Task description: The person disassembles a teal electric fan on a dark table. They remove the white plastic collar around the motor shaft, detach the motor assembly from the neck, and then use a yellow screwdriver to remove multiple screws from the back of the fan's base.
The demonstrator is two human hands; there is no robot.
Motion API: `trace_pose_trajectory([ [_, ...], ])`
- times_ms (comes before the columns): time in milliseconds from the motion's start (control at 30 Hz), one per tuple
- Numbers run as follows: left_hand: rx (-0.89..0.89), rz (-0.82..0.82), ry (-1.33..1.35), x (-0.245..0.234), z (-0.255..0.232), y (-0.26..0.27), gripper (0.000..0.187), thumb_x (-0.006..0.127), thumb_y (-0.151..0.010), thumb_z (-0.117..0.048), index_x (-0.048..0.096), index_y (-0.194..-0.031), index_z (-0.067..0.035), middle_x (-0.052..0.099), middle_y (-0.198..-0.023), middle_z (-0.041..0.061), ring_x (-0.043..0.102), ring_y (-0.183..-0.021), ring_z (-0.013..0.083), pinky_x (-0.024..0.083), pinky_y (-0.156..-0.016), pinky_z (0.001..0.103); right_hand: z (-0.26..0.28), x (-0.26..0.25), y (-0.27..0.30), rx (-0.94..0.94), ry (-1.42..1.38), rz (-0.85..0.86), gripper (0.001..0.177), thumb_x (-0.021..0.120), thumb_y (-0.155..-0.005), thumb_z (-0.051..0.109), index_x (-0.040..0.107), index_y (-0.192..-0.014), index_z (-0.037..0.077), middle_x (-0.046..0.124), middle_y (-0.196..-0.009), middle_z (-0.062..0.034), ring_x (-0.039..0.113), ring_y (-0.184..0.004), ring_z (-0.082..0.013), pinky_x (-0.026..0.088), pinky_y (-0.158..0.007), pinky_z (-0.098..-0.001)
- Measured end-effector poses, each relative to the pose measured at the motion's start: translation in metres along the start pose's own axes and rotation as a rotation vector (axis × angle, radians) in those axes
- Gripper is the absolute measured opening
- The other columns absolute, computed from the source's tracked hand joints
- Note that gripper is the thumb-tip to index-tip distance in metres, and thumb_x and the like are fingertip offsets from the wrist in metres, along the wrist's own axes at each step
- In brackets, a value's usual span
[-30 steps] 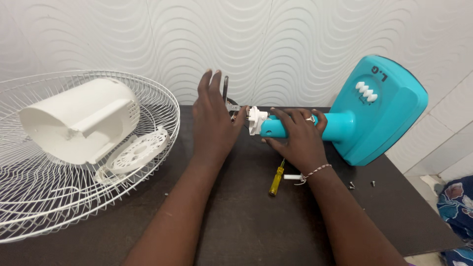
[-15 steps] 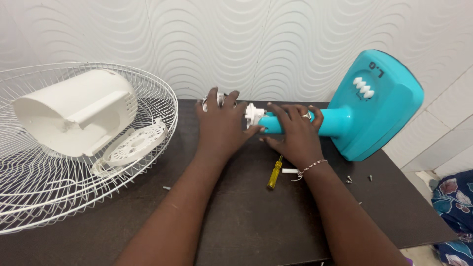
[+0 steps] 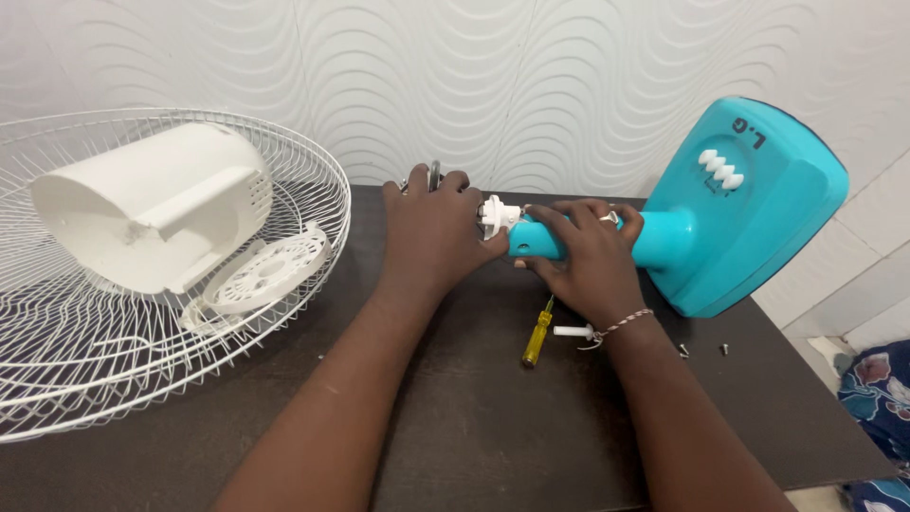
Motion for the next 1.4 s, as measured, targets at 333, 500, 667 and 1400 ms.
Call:
trace_pose_trajectory([
  [333,-0.070,0.246,-0.028,-0.026,-0.010,-0.013,0.047,0.075,-0.065,-0.059,0.076,-0.077,-0.013,0.072,-0.075,0.009,0.066,-0.076,0.0332,0.045,-0.069,0.047,-0.001,-0.015,-0.001,-0.032,-0.082,0.009,0.064,0.087,-0.069,0.049,0.071,-0.126,0.023,0.070,-0.114,-0.0007,0.058,-0.116,-0.0231,0.025,-0.105,-0.0519],
  [500,-0.026,0.157,-0.022,-0.024,-0.006,-0.013,0.052,0.076,-0.064,-0.063,0.076,-0.075,-0.013,0.072,-0.074,0.010,0.067,-0.073,0.0344,0.045,-0.064,0.048,0.001,-0.014,-0.002,0.010,-0.075,0.006,0.063,0.087,-0.070,0.046,0.073,-0.126,0.024,0.071,-0.115,0.0007,0.059,-0.116,-0.0218,0.026,-0.105,-0.0507],
  [667,0.000,0.110,-0.026,-0.021,-0.005,-0.012,0.056,0.077,-0.063,-0.066,0.076,-0.077,-0.012,0.072,-0.073,0.009,0.067,-0.073,0.0334,0.045,-0.064,0.049,0.001,-0.012,-0.002,0.030,-0.062,0.012,0.064,0.087,-0.069,0.046,0.071,-0.127,0.023,0.071,-0.114,0.0005,0.058,-0.118,-0.0221,0.025,-0.106,-0.0515],
  [1400,-0.016,0.219,-0.075,-0.022,-0.005,-0.016,0.056,0.074,-0.069,-0.068,0.079,-0.083,-0.014,0.073,-0.083,0.005,0.064,-0.087,0.0309,0.043,-0.078,0.051,-0.011,-0.010,0.003,0.128,-0.040,-0.139,0.051,0.080,-0.085,0.035,0.068,-0.129,0.012,0.068,-0.124,-0.0098,0.052,-0.129,-0.0310,0.021,-0.113,-0.0538],
])
Point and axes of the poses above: each hand's wrist, its own y-axis away from the middle knuckle, its own x-axis out of the palm, z = x × y, the point moved 1 cm from there along -y, towards the middle knuckle
